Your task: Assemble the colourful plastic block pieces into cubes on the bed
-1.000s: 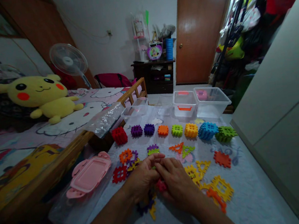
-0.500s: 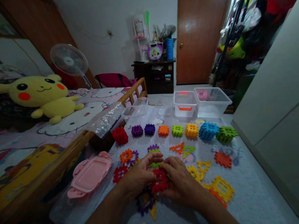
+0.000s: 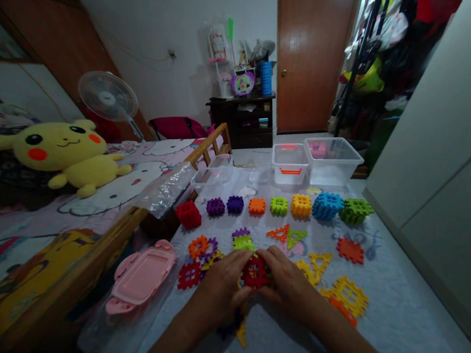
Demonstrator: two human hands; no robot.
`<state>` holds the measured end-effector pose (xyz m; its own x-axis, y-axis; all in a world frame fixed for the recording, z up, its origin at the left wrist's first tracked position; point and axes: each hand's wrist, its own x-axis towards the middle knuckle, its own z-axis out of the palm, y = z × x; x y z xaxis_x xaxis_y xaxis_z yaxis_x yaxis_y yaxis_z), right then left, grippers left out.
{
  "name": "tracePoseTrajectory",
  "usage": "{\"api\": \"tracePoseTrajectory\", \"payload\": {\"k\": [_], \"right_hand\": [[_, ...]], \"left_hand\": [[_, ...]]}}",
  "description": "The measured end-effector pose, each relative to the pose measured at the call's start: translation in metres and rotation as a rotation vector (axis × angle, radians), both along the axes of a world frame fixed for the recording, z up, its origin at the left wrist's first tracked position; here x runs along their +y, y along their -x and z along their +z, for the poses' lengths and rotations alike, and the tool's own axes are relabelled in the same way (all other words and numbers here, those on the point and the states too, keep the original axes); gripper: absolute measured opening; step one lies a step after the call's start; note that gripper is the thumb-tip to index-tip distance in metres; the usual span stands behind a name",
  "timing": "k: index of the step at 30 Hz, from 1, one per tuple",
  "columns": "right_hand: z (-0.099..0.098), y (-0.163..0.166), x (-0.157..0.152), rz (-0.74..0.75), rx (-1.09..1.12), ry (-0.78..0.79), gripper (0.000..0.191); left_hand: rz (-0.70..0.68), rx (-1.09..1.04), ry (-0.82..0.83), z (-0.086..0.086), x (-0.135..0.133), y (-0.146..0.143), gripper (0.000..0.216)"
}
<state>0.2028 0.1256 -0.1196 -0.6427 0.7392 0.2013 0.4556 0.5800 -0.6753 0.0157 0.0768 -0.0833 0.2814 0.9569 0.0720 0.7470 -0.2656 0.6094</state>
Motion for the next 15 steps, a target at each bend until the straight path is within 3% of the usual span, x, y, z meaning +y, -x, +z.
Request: {"api": "tracePoseTrajectory", "payload": {"k": [5, 15], "right_hand": [[-0.006, -0.002, 0.000, 0.036, 0.015, -0.025, 0.062], [0.005, -0.002, 0.000, 0.029, 0.009, -0.022, 0.053]], "left_hand": [[-0.029, 0.037, 0.018, 0.006, 0.003, 0.004, 0.054], [-0.029, 0.094, 0.042, 0.015, 0.003, 0.001, 0.052]]}}
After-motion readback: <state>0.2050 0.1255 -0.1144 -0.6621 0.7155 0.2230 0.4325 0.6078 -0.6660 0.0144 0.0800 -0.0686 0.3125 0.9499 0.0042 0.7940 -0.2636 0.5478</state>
